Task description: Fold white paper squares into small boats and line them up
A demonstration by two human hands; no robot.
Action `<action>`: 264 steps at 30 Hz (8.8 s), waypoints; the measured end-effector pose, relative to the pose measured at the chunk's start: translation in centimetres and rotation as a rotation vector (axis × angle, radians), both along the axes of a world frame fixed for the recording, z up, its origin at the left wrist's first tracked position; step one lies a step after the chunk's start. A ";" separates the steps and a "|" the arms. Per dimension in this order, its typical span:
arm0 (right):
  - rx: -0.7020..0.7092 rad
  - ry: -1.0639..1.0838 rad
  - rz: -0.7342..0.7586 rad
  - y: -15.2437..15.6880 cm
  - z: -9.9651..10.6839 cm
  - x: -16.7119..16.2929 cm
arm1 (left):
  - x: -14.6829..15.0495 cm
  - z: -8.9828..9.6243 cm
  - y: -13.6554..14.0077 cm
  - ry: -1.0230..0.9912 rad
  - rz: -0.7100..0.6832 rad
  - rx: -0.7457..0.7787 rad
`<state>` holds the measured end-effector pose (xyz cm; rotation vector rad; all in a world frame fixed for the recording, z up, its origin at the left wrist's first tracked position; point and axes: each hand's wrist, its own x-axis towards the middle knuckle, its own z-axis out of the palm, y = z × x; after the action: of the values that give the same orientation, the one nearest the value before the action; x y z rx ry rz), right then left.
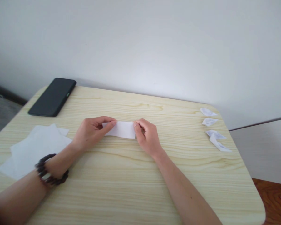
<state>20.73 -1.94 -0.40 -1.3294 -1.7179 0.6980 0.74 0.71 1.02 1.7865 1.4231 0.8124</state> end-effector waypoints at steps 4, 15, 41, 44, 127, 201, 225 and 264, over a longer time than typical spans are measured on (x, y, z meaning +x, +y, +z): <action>0.011 0.032 -0.085 0.1 -0.2 0.1 | -0.1 -0.1 0.2 -0.063 -0.009 -0.047; -0.022 0.044 -0.174 0.3 -0.7 0.0 | 0.0 -0.1 0.4 -0.079 0.055 -0.022; 0.251 -0.389 0.275 0.6 -0.8 0.8 | -0.7 -1.9 0.9 0.412 -0.247 0.502; 0.269 -0.384 0.277 0.7 -0.9 0.9 | -0.7 -2.0 1.0 0.414 -0.244 0.503; 0.172 -0.398 0.187 0.0 -0.5 0.3 | 0.1 -0.9 0.9 0.105 -0.222 0.303; 0.078 -0.364 -0.195 0.6 -1.0 0.9 | -0.3 -1.8 0.4 0.568 -0.434 0.542; 0.055 -0.433 -0.263 0.9 -1.8 1.0 | 0.5 -1.1 -0.4 0.546 -0.492 0.672; 0.090 -0.330 0.005 0.8 -1.0 1.6 | 0.2 -1.8 -0.2 0.526 -0.399 0.633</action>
<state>22.31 -1.11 -1.39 -1.4375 -1.9869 0.4135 0.98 0.48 -0.76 2.8200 1.0934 0.6399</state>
